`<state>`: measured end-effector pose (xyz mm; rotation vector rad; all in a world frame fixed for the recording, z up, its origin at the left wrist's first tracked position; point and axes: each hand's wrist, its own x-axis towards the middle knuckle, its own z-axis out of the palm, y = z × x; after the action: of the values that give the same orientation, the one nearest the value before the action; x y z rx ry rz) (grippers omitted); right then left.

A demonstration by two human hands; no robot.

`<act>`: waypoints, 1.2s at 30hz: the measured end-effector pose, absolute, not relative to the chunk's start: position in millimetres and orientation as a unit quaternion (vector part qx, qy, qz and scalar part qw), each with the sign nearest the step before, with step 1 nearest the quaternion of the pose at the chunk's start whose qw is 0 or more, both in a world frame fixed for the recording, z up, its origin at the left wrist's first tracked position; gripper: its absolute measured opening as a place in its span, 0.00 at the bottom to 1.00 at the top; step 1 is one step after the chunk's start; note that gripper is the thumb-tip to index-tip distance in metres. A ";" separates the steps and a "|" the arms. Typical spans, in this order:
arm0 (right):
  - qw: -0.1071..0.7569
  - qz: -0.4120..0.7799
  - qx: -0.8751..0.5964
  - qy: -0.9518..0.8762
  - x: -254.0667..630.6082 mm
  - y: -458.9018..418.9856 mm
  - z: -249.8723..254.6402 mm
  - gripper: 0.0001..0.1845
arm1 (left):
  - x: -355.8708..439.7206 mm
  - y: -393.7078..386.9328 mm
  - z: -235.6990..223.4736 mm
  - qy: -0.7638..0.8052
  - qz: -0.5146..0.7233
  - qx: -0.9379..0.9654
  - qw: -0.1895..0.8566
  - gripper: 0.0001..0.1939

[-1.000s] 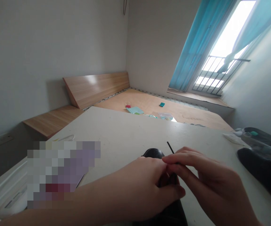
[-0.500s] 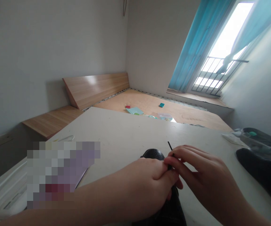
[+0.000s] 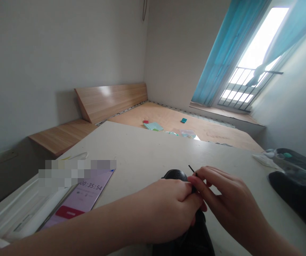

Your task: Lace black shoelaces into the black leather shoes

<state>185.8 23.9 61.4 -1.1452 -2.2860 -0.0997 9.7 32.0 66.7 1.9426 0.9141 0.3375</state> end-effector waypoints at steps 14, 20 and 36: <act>0.145 0.275 -0.475 -0.823 193.5 16.7 75.7 0.16 | 9.0 47.8 60.2 0.384 0.150 0.763 0.497 0.14; 0.112 0.306 -0.498 -0.804 198.6 9.2 78.6 0.08 | 12.5 44.1 63.8 0.394 0.179 0.776 0.458 0.13; 0.097 0.322 -0.518 -0.786 204.2 14.8 63.0 0.09 | 8.4 36.6 74.2 0.393 0.169 0.797 0.425 0.11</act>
<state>204.2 14.8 63.0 -1.5341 -2.3276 0.9537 8.4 36.6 74.2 1.9941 0.9827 0.4237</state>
